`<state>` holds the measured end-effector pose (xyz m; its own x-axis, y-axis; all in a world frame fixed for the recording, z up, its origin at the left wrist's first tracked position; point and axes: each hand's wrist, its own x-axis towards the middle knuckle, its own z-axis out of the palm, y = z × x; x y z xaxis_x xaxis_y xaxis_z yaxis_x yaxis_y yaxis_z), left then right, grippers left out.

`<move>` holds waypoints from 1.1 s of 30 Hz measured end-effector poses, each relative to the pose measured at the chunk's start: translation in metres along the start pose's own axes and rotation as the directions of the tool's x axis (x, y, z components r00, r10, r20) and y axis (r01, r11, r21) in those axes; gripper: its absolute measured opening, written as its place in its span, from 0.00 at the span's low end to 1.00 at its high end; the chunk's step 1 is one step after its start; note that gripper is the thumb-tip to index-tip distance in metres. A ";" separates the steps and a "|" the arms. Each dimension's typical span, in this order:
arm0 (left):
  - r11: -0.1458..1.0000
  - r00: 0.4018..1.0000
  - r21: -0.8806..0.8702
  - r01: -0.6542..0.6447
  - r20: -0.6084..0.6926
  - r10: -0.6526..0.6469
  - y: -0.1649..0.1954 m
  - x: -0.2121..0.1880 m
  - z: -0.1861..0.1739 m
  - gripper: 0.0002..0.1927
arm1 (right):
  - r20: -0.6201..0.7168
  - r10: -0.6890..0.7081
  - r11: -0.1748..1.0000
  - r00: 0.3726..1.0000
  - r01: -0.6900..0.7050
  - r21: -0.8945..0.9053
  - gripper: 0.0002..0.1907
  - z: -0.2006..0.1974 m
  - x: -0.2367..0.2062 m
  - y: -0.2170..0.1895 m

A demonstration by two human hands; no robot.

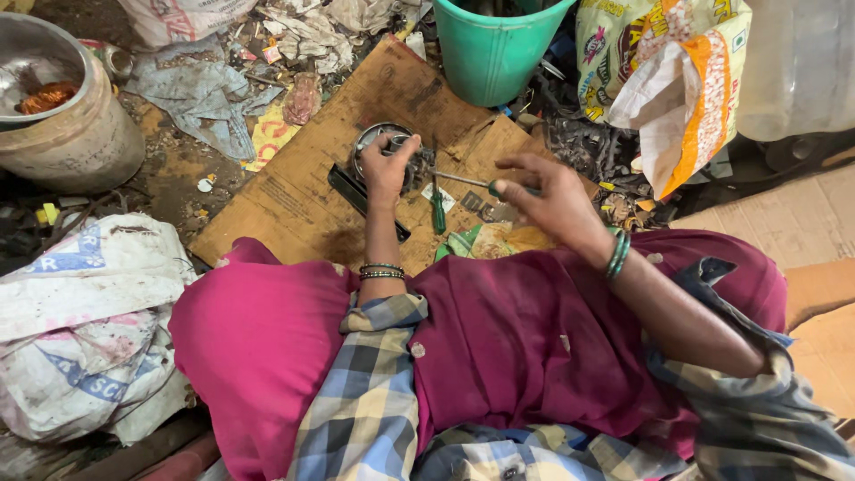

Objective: The person sits on the floor of a cluttered repair workshop and uses a screwdriver to work on a small engine carburetor, repeatedly turning screws and repositioning the carburetor body while holding it in one hand. A round metal plate and other small parts lie on the cardboard work mat nearby.

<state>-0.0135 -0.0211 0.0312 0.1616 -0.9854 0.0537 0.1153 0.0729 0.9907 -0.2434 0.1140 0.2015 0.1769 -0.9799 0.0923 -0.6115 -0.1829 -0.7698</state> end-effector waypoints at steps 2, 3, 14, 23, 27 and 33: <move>1.000 0.999 -0.021 -0.013 -0.031 0.012 0.001 0.002 0.000 0.11 | 0.135 0.338 0.863 0.931 -0.364 0.350 0.22 0.004 0.002 0.013; 0.999 0.999 -0.051 -0.004 -0.051 0.001 0.001 0.003 -0.001 0.11 | 0.180 0.419 0.771 0.890 -0.453 0.448 0.22 0.007 0.003 0.020; 0.947 0.990 -0.303 0.107 -0.052 -0.128 -0.007 0.006 -0.006 0.08 | 0.104 0.107 0.992 0.989 -0.100 -0.071 0.17 0.028 -0.008 0.030; 0.944 0.981 -0.316 0.091 -0.137 -0.140 0.000 0.009 -0.008 0.08 | 0.040 -0.348 0.787 0.937 0.315 -0.530 0.19 0.026 -0.009 -0.003; 0.913 0.965 -0.387 0.131 -0.161 -0.207 0.002 0.012 -0.007 0.09 | 0.031 0.316 0.898 0.948 -0.309 0.313 0.24 0.022 0.002 0.004; 0.927 0.975 -0.362 0.100 -0.151 -0.164 -0.001 0.012 -0.006 0.10 | 0.455 0.485 0.412 0.747 -0.654 0.635 0.22 0.023 0.003 0.034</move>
<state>-0.0060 -0.0321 0.0302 0.2867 -0.9493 -0.1292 0.4779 0.0248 0.8781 -0.2457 0.1068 0.1610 0.1868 -0.7841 -0.5918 0.1219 0.6163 -0.7780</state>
